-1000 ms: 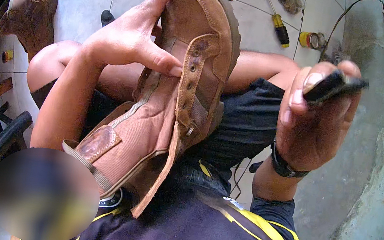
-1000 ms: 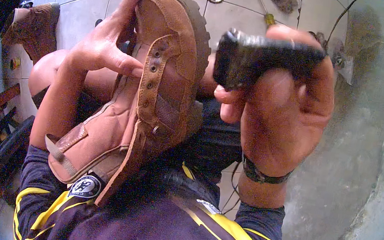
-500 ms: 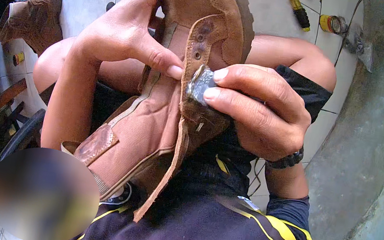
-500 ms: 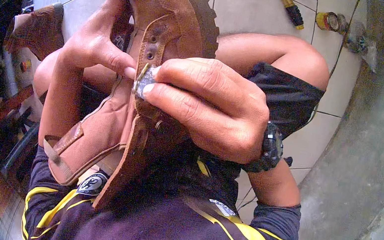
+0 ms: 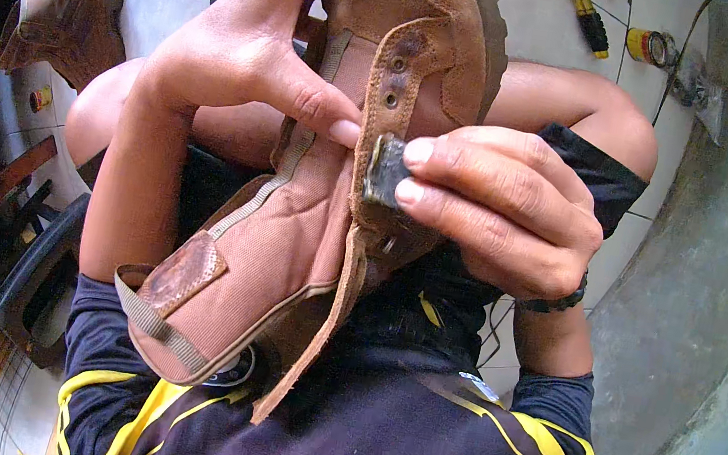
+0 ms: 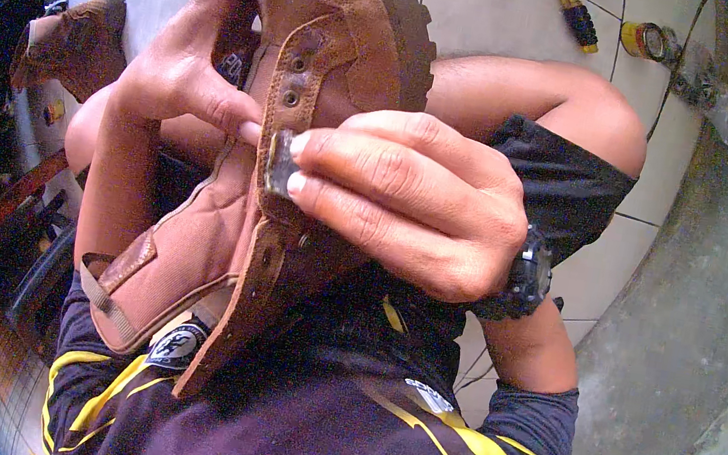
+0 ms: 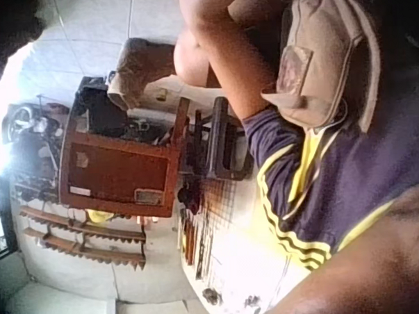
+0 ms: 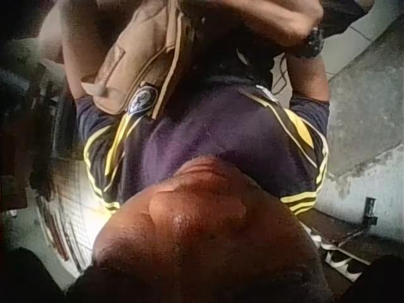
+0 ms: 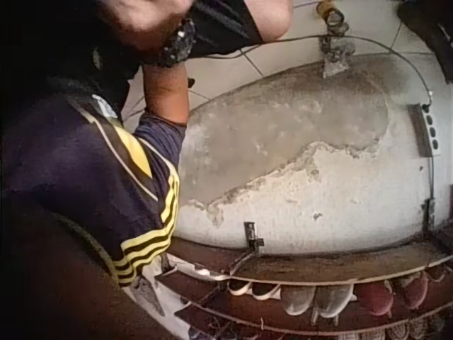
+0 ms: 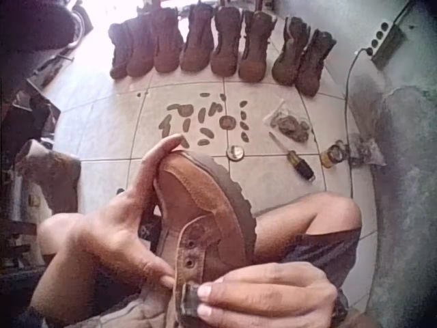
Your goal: Repairing and refurbishing tan combat boots by applying adhesive and inspecting the components.
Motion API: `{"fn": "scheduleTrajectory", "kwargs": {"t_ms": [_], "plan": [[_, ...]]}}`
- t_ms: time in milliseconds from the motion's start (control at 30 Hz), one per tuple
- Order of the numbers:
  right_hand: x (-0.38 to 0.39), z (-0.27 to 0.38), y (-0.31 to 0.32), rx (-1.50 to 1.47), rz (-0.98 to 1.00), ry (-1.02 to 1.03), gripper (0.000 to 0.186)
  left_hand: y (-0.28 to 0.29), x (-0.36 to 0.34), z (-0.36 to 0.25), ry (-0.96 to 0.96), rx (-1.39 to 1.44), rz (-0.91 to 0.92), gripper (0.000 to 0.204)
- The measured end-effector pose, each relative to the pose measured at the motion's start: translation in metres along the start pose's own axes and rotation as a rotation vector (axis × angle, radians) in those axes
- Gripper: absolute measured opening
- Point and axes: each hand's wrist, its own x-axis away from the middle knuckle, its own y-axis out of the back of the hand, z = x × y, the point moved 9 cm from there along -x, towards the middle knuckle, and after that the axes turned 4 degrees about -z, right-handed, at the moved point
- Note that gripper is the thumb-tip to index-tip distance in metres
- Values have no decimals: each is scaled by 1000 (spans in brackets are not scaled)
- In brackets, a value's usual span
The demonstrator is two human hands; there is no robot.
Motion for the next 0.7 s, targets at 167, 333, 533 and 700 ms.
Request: {"fn": "scheduleTrajectory", "kwargs": {"t_ms": [167, 333, 533, 700], "plan": [[-3, -8, 1, -124, 48, -56, 34, -6, -3, -8, -58, -139, -126, 153], [-5, -6, -4, -142, 68, -41, 17, -2, -1, -4, -76, -125, -85, 153], [-8, -16, 3, -104, 53, -29, 17, -3, 0, -4, 23, 4, -58, 155], [-11, -17, 2, -201, 92, -61, 18, -1, -1, 3, 22, 172, -106, 159]]}}
